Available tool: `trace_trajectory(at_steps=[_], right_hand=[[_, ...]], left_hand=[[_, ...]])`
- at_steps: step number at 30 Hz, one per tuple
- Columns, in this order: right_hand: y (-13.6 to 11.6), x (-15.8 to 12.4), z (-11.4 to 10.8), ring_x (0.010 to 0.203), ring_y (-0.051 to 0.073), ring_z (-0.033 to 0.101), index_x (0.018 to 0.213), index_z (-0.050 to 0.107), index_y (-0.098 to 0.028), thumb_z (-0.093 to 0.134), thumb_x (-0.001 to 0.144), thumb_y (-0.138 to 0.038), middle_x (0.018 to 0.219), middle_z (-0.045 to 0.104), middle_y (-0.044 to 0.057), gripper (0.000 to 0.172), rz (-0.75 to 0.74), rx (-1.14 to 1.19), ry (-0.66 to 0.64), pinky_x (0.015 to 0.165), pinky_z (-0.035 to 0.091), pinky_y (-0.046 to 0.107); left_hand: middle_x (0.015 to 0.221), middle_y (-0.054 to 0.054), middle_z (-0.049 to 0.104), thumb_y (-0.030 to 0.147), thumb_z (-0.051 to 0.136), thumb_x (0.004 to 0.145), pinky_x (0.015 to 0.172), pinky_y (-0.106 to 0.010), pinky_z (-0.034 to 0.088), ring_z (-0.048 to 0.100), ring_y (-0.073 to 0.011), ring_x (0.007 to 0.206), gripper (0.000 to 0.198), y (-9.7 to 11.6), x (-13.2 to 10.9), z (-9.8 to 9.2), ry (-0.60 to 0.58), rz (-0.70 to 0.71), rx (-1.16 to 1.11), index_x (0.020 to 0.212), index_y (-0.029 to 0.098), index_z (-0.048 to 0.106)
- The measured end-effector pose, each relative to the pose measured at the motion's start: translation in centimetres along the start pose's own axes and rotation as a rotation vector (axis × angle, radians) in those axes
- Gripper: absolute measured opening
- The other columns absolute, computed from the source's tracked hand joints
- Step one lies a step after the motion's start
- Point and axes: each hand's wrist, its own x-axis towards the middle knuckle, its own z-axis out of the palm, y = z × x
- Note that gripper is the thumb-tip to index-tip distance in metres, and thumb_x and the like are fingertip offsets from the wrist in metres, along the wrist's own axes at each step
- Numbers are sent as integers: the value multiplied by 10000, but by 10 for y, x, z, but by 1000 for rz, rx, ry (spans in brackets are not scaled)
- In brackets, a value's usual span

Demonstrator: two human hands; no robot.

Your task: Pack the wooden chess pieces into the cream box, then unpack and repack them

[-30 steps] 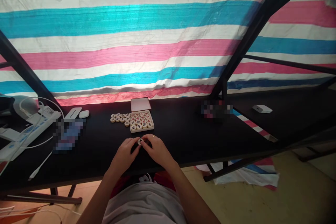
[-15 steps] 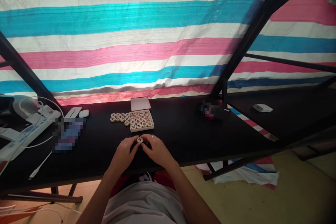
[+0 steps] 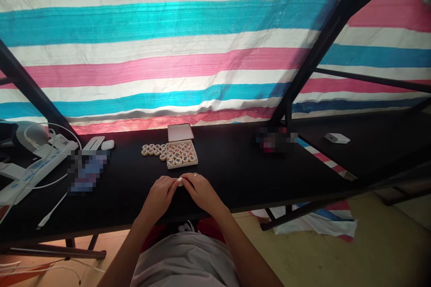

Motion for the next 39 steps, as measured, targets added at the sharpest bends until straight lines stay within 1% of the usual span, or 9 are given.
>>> trace_trajectory(at_steps=[5, 10, 15, 21, 25, 30, 33, 36, 39], right_hand=[[-3, -1, -1, 903, 172, 607, 1022, 605, -203, 445, 939, -282, 967, 667, 49, 197, -20, 37, 7, 834, 452, 309], [-2, -2, -1, 860, 168, 590, 969, 583, -207, 518, 879, -221, 919, 643, 38, 111, -30, 64, 23, 799, 458, 297], [1, -2, 2, 856, 153, 580, 975, 565, -204, 527, 835, -138, 959, 627, 31, 160, -42, 82, 35, 798, 456, 285], [4, 3, -3, 877, 182, 583, 1012, 576, -200, 533, 862, -210, 967, 643, 52, 156, -51, -12, 81, 807, 455, 309], [14, 23, -25, 891, 208, 565, 994, 592, -189, 528, 858, -191, 969, 645, 75, 150, -43, -175, 137, 807, 443, 327], [37, 66, -46, 846, 191, 545, 970, 612, -190, 566, 844, -212, 885, 641, 54, 136, -38, -269, 71, 762, 420, 290], [48, 85, -43, 820, 185, 539, 968, 629, -175, 578, 841, -221, 839, 640, 54, 145, -73, -268, 5, 744, 410, 277], [56, 92, -34, 808, 181, 537, 932, 650, -173, 556, 859, -207, 799, 654, 50, 124, -144, -263, -46, 762, 404, 276], [61, 91, -30, 792, 175, 539, 900, 665, -181, 494, 911, -259, 779, 664, 46, 188, -194, -233, -40, 794, 403, 284]], left_hand=[[1011, -68, 677, 318, 342, 964, 870, -373, 479, 593, -198, 941, 336, -2, 0, 2, 22, -12, -17, 1047, 206, 648], [1065, -62, 671, 327, 395, 946, 884, -368, 483, 597, -204, 982, 300, -9, -1, 6, 40, -32, -4, 1090, 217, 633], [1088, -52, 662, 312, 454, 918, 898, -347, 479, 599, -196, 997, 260, -9, -2, 7, 29, -33, -27, 1098, 212, 613], [1000, -59, 673, 325, 439, 922, 864, -355, 487, 619, -205, 939, 343, -8, -2, 6, 82, -73, 12, 1226, 205, 541], [1016, -59, 668, 266, 466, 903, 873, -374, 475, 598, -214, 958, 252, -8, -2, 6, 55, -2, 71, 1095, 212, 619], [977, -43, 673, 234, 485, 886, 854, -368, 482, 590, -206, 942, 208, -6, 0, 4, 46, 41, 119, 1011, 218, 650], [972, -46, 671, 235, 479, 890, 853, -370, 481, 589, -206, 940, 205, -5, -2, 6, 41, 43, 141, 1002, 215, 650], [976, -50, 670, 240, 468, 895, 861, -369, 478, 588, -209, 950, 211, -5, -4, 7, 20, 54, 159, 1003, 212, 647], [994, -50, 671, 269, 470, 886, 850, -341, 487, 601, -201, 937, 237, -9, 7, -4, 0, 80, 171, 1048, 216, 634]])
